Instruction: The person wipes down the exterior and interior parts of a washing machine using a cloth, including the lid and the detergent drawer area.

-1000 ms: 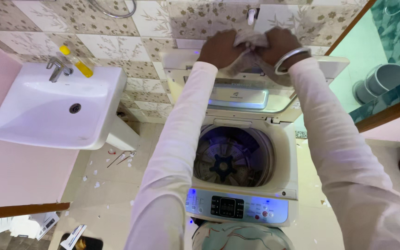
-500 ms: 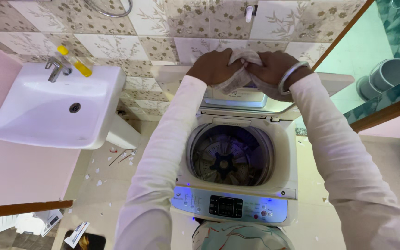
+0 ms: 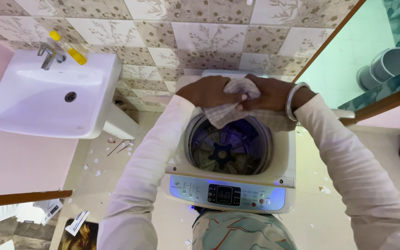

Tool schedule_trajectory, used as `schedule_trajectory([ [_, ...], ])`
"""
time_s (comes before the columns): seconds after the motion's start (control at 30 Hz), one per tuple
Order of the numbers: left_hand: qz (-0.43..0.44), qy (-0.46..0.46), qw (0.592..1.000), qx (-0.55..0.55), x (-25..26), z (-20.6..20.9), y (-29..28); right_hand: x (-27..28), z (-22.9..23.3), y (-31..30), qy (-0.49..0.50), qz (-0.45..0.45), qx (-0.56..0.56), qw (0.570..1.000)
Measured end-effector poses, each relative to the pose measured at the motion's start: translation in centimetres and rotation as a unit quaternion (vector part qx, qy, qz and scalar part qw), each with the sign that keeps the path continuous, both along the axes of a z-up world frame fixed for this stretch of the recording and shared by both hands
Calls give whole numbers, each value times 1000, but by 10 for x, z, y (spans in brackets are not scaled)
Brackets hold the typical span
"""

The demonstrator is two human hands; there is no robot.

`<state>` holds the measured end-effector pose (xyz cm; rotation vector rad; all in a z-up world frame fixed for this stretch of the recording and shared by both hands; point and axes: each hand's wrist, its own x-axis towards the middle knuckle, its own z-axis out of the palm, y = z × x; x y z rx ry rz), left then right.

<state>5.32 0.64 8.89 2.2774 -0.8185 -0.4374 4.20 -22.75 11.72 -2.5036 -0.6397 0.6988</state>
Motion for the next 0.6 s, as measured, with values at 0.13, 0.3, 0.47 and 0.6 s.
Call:
schedule_trajectory([
  [0.13,5,32,998,-55,-37,-59,-6,-38,-64,-8,8,43,163,986],
  [0.3,57,-8,995,-84,-120,-136,-1,-101,-135,-10,8,46,219,975],
  [0.47,149,30,987,-44,-159,-204,-11,-136,-202,-2,72,-34,196,977],
  [0.6,187,40,981,-25,-172,-243,-16,-146,-242,2,29,-71,58,995],
])
